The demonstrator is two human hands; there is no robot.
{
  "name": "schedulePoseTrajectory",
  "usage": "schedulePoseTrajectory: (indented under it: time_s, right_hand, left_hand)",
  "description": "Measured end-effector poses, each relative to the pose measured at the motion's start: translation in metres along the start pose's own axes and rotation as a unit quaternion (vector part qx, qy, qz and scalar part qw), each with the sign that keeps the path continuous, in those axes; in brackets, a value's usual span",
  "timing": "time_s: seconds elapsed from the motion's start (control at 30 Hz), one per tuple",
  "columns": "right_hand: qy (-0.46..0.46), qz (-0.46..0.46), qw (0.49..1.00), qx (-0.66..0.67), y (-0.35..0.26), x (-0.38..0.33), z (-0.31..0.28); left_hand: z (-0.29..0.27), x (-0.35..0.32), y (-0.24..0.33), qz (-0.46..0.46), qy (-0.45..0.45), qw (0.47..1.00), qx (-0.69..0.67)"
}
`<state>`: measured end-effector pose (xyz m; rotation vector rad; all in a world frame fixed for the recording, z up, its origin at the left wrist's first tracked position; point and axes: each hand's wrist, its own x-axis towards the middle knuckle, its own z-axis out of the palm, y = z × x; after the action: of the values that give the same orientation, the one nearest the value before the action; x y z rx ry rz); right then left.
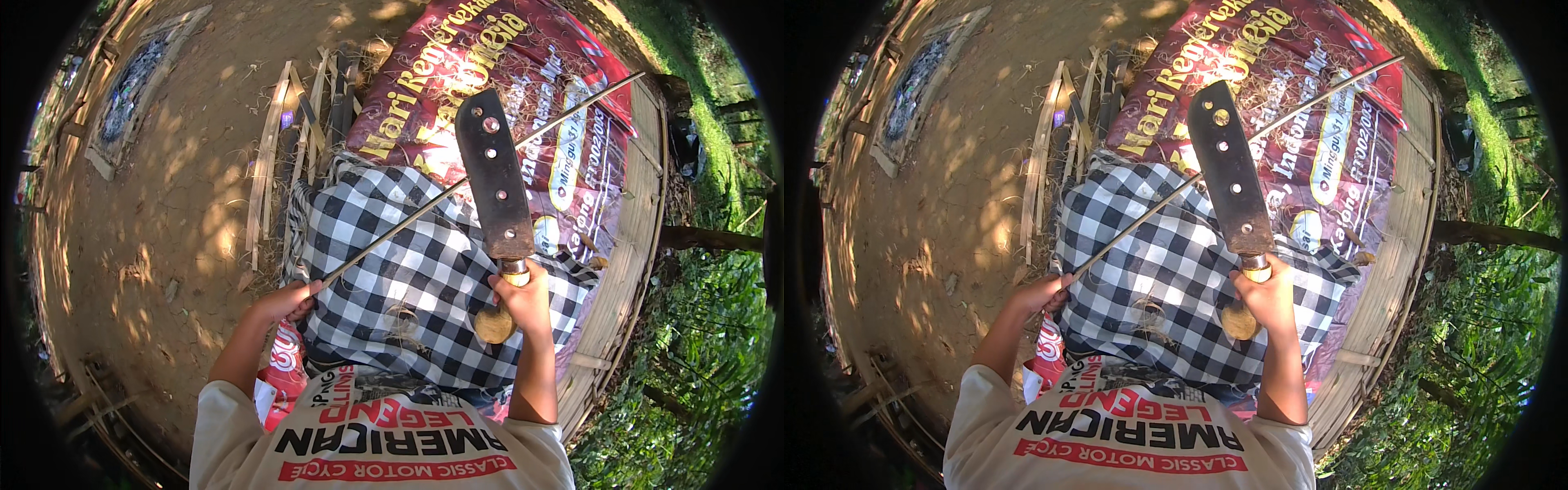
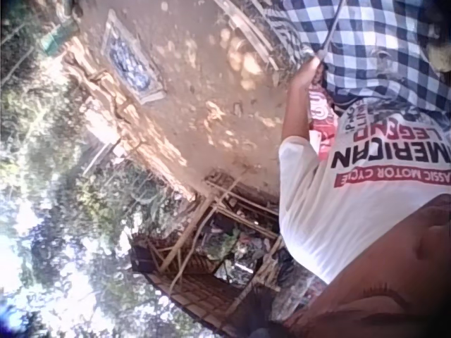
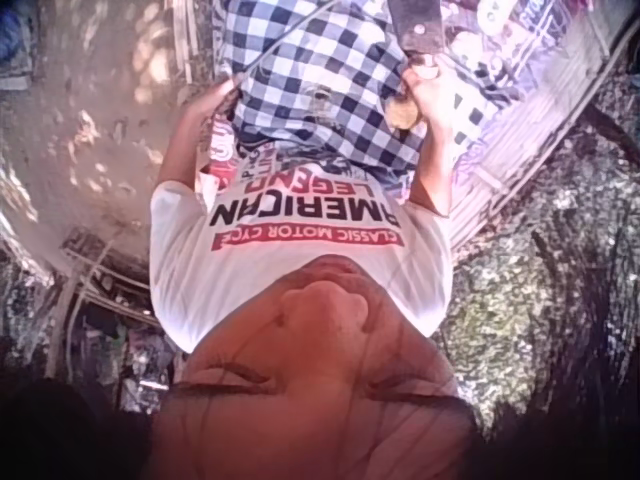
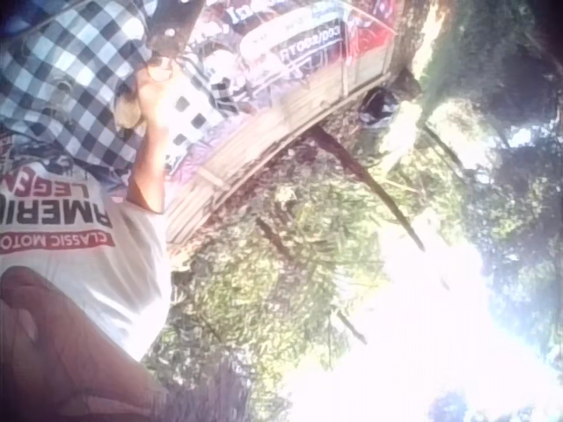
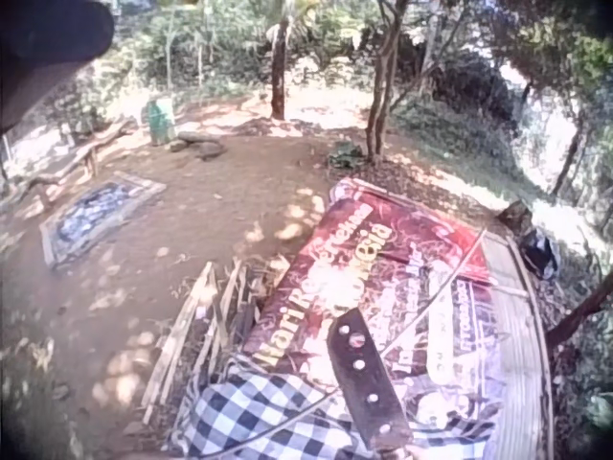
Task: The person strips a bamboo stick by running a blade along its length and then places it with other sticks on the ground.
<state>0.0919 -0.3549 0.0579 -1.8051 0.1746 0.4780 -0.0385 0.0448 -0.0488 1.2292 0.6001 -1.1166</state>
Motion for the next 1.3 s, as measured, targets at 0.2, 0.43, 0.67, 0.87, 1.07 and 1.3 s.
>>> schedulePoseTrajectory:
  time_s: [0.2,0.43,0.67,0.87,1.07,1.3]
  right_hand:
    - [-0.053,0.026,0.997,-0.055,0.006,0.001,0.02]
    - [-0.046,0.031,0.998,0.006,-0.008,0.014,0.01]
    - [-0.115,0.049,0.992,-0.024,-0.006,0.01,0.028]
    - [-0.119,0.069,0.99,-0.045,0.001,0.015,0.05]
    - [-0.148,0.08,0.986,-0.004,-0.005,0.02,0.053]
    - [-0.197,0.075,0.973,-0.096,-0.002,0.007,0.072]
  left_hand:
    - [0.006,-0.001,0.009,-0.003,0.019,1.0,0.0]
    - [0.001,0.0,0.0,-0.013,0.007,1.0,-0.012]
    - [-0.001,-0.001,0.004,-0.05,-0.04,0.997,-0.05]
    - [-0.009,0.007,-0.003,-0.029,-0.047,0.997,-0.047]
    - [-0.008,0.008,-0.007,-0.012,-0.079,0.993,-0.085]
    - [-0.005,-0.002,0.005,-0.003,-0.086,0.996,-0.035]
